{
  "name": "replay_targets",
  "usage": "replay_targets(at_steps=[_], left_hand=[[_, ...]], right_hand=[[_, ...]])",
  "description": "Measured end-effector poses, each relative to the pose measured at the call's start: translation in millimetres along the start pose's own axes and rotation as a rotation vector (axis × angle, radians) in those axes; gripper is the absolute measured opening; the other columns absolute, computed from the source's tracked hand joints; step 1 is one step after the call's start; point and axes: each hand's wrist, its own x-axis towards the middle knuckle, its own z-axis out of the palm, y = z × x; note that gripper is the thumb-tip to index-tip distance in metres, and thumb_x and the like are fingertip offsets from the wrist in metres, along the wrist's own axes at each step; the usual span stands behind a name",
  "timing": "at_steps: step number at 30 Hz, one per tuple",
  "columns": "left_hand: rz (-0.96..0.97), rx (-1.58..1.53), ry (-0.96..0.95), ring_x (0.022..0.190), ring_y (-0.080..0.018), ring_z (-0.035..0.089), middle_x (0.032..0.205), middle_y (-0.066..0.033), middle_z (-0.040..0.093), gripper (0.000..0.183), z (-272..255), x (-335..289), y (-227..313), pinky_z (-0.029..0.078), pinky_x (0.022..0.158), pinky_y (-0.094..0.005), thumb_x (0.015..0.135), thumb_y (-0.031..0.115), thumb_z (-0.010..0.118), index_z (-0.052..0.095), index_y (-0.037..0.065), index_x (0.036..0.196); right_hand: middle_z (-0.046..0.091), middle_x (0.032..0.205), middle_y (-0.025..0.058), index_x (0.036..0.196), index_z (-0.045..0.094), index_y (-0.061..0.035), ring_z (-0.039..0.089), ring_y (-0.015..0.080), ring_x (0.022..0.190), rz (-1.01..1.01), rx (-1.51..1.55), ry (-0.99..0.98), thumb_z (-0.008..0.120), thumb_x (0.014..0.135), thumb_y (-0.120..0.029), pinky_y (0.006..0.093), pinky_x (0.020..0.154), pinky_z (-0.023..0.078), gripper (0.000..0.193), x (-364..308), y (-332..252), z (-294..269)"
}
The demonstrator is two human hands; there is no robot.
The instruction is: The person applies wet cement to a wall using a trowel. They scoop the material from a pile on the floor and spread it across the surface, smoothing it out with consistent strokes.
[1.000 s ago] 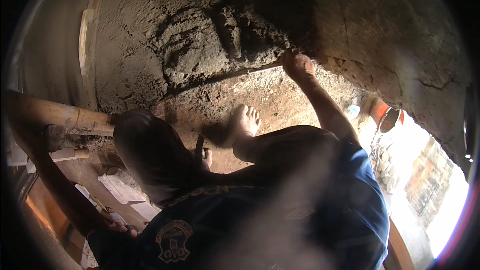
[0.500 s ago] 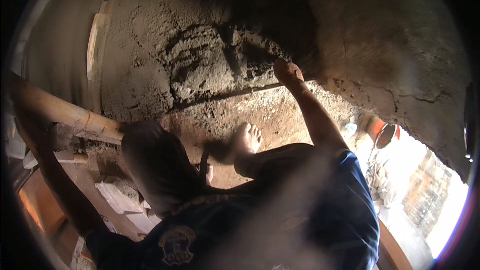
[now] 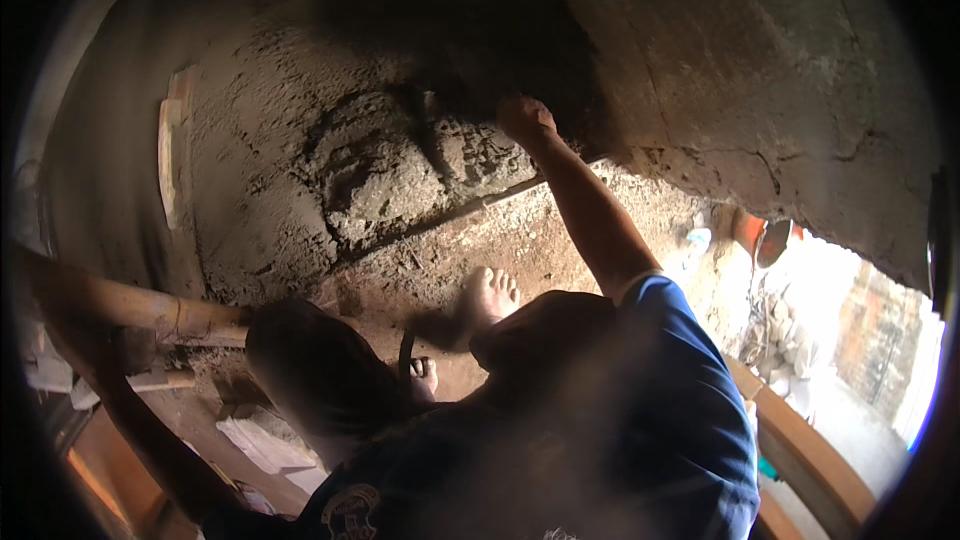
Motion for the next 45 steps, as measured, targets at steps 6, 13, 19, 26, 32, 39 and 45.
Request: replay_targets(at_steps=[6, 13, 19, 26, 32, 39, 45], left_hand=[[-0.043, -0.045, 0.002, 0.110, -0.0380, 0.044, 0.125, -0.0246, 0.042, 0.075, 20.2, -6.7, -38.6, 0.036, 0.092, -0.0452, 0.076, 0.040, 0.060, 0.031, -0.004, 0.130], [-0.373, -0.406, -0.084, 0.110, -0.0338, 0.045, 0.124, -0.0222, 0.043, 0.066, 34.7, 0.1, -27.8, 0.036, 0.093, -0.0412, 0.079, 0.034, 0.055, 0.032, -0.002, 0.130], [-0.623, -0.651, -0.101, 0.110, -0.0302, 0.046, 0.123, -0.0201, 0.044, 0.059, 26.9, -2.6, -17.6, 0.036, 0.093, -0.0378, 0.082, 0.029, 0.050, 0.033, -0.001, 0.130], [-0.824, -0.845, -0.112, 0.110, -0.0260, 0.047, 0.122, -0.0177, 0.045, 0.050, 27.3, -6.2, -29.8, 0.037, 0.094, -0.0339, 0.086, 0.022, 0.044, 0.033, 0.000, 0.130], [-0.796, -0.874, -0.123, 0.111, -0.0223, 0.047, 0.121, -0.0157, 0.046, 0.044, 51.5, -21.4, -65.8, 0.037, 0.095, -0.0305, 0.089, 0.017, 0.039, 0.034, 0.001, 0.130], [-0.375, -0.350, -0.108, 0.108, -0.0204, 0.049, 0.121, -0.0152, 0.048, 0.041, 51.3, -19.3, -64.4, 0.037, 0.095, -0.0280, 0.091, 0.017, 0.038, 0.037, -0.001, 0.127], [-1.074, -0.880, -0.014, 0.062, -0.0088, 0.044, 0.069, 0.0024, 0.046, 0.025, -7.2, 51.1, 49.4, 0.041, 0.056, -0.0193, 0.093, 0.024, 0.042, 0.044, 0.006, 0.075]], right_hand=[[0.065, 0.083, 0.0168, 0.093, 0.064, -0.0065, 0.065, 0.0301, 0.073, -0.014, -0.033, 0.041, 0.043, 0.080, -0.014, 0.0385, 0.062, 0.053, 0.026, 27.2, 22.8, -48.3], [0.046, 0.066, 0.0107, 0.080, 0.057, -0.0077, 0.043, 0.0219, 0.055, 0.229, 0.543, 0.016, 0.042, 0.085, -0.030, 0.0402, 0.048, 0.034, 0.027, 33.9, 71.7, -38.4], [0.034, 0.046, 0.0035, 0.069, 0.054, -0.0081, 0.031, 0.0148, 0.036, 0.791, 1.056, -0.022, 0.043, 0.086, -0.035, 0.0330, 0.034, 0.021, 0.034, -25.7, 71.8, -90.8], [0.057, 0.070, 0.0127, 0.081, 0.062, -0.0067, 0.055, 0.0245, 0.062, 0.013, 0.316, 0.355, 0.045, 0.085, -0.029, 0.0395, 0.052, 0.041, 0.028, -1.8, 90.8, -84.6], [0.062, 0.092, 0.0123, 0.087, 0.065, -0.0100, 0.060, 0.0270, 0.087, -0.125, -0.156, 0.124, 0.048, 0.081, -0.025, 0.0423, 0.071, 0.047, 0.023, 83.8, 51.9, -54.3], [0.057, 0.071, 0.0118, 0.079, 0.062, -0.0079, 0.056, 0.0268, 0.064, 0.240, 0.303, -0.023, 0.045, 0.084, -0.030, 0.0431, 0.056, 0.045, 0.029, 72.9, 83.7, -69.0], [0.053, 0.053, 0.0114, 0.073, 0.060, -0.0061, 0.052, 0.0265, 0.045, 0.710, 0.808, -0.151, 0.042, 0.088, -0.035, 0.0438, 0.042, 0.042, 0.037, -8.9, 108.5, -74.6]])
